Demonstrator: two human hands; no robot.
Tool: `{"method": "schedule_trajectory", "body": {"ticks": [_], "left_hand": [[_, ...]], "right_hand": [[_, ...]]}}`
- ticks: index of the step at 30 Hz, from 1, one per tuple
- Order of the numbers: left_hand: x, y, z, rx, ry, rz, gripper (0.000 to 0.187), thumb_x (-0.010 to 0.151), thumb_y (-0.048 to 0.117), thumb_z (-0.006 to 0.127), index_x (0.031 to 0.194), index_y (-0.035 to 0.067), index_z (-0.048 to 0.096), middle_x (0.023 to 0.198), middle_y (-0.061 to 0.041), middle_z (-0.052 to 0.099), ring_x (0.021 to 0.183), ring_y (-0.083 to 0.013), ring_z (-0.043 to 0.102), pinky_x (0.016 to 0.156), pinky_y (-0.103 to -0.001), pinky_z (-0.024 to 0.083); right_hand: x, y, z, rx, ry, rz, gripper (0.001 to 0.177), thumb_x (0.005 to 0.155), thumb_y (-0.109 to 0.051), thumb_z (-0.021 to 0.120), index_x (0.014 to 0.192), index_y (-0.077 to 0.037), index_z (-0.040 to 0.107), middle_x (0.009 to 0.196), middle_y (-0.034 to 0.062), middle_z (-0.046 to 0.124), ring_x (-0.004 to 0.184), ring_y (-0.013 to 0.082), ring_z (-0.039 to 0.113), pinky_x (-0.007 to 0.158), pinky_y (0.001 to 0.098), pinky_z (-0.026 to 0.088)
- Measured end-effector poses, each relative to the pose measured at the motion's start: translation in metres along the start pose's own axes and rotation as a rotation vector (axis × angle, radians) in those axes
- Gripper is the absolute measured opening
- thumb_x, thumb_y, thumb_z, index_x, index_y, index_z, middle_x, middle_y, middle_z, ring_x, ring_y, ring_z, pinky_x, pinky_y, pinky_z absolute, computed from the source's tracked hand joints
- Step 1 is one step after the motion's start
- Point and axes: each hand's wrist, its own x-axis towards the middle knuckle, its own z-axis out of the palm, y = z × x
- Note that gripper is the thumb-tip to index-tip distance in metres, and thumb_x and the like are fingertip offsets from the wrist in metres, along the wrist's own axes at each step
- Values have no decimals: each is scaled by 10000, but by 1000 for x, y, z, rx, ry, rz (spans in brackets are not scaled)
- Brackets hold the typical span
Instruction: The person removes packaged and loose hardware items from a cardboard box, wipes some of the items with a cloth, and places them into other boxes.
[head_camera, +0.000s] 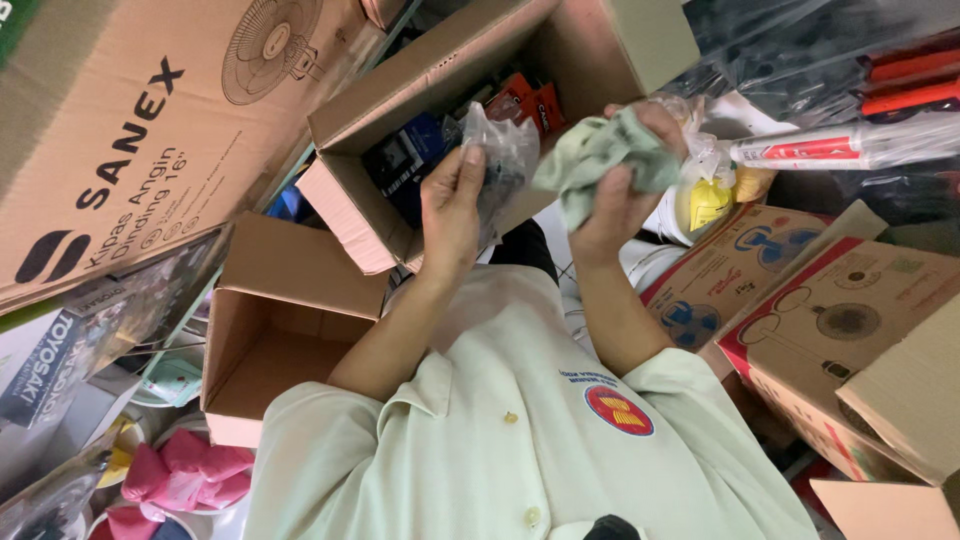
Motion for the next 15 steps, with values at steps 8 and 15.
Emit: {"method": "schedule_trajectory", "body": {"ticks": [8,15], "left_hand": [[-7,-11,-4,124,-79,23,282,1160,183,551,1162,-38,726,928,14,597,840,-50,454,745,-230,410],[-11,-6,-4,-141,10,-24,313,1125,211,497,1188,-30,686,1086,-39,720,964,-81,628,898,-258,517]], "right_hand": [[16,31,7,-625,-489,-98,233,911,-89,671,1143,-112,685,1192,92,616,1132,271,589,1008,384,475],[1,15,-5,-377,-194,-160,286,1023,-155,593,1296,-96,538,1308,126,508,1191,279,543,1077,387,490]]}}
